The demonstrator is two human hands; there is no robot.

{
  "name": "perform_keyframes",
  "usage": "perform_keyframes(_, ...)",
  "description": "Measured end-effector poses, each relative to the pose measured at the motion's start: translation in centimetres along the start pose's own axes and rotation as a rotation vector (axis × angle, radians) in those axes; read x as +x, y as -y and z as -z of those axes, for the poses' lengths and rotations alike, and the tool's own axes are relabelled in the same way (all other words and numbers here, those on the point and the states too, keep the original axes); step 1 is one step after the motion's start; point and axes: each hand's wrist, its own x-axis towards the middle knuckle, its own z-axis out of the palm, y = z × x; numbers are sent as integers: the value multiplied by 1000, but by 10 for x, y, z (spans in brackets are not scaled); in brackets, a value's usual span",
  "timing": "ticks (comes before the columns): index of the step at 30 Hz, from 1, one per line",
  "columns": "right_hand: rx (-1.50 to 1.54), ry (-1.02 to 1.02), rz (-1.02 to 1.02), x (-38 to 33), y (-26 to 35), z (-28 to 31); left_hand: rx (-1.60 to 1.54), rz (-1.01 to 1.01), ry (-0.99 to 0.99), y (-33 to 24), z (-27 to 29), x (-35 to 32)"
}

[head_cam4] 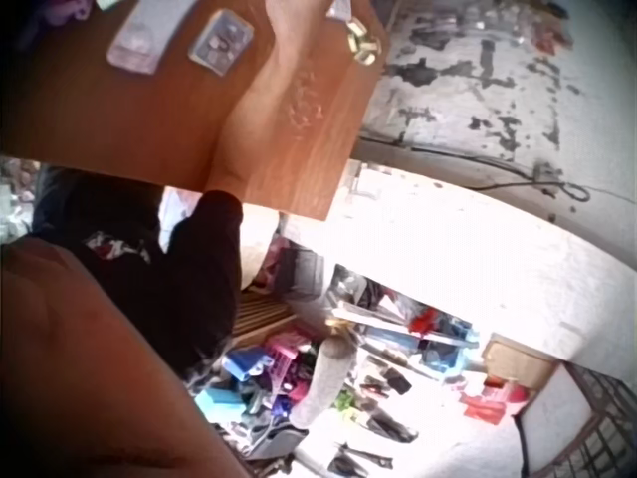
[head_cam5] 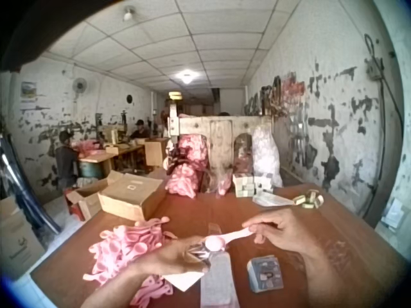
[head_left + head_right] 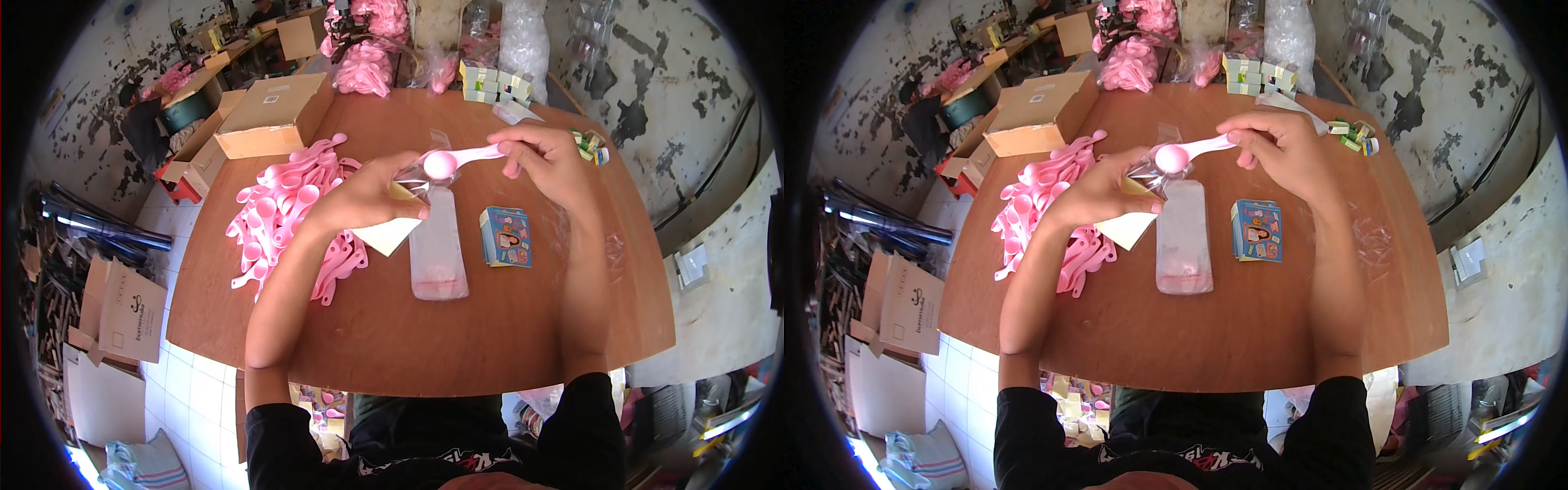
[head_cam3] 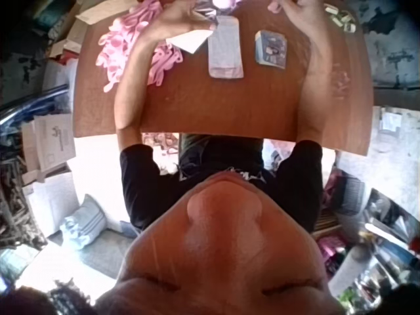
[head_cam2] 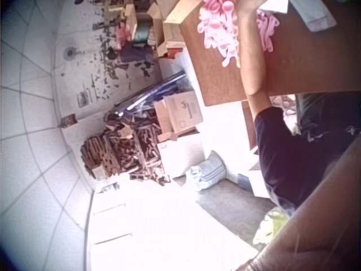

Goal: The person repeatedly picks pink plastic spoons from a pile, places each spoon into a small clear plastic bag with a yellow card, and sets the filled bag aside. The process is repeated multiple times throughout the clip.

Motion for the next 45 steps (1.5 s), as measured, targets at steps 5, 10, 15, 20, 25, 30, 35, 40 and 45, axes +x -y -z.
perform_keyframes(5, -54, 15, -81, -3, 20, -19, -222, 34, 12, 7, -11, 3)
perform_keyframes(10, 6, -147, -21, -4, 19, -44, -165, 59, -37, 0, -19, 3)
perform_keyframes(15, -65, -154, 125, -9, 28, -63, -57, 80, -81, -10, -16, 0)
perform_keyframes(20, -173, -80, 288, -8, 36, -58, -90, -80, -115, -13, -26, 1)
perform_keyframes(25, -243, -100, 322, -9, 40, -55, -6, -29, -52, -25, -25, -4)
perform_keyframes(30, -222, -72, 295, -12, 34, -60, 320, -57, -13, -34, -19, -7)
perform_keyframes(35, -299, -18, 285, -15, 35, -61, 481, -157, -27, -33, -22, -12)
perform_keyframes(40, -314, 56, 204, -16, 39, -60, 492, -131, 0, -36, -25, -13)
perform_keyframes(45, 187, -45, -169, -15, 36, -57, 441, -215, -54, -35, -23, -12)
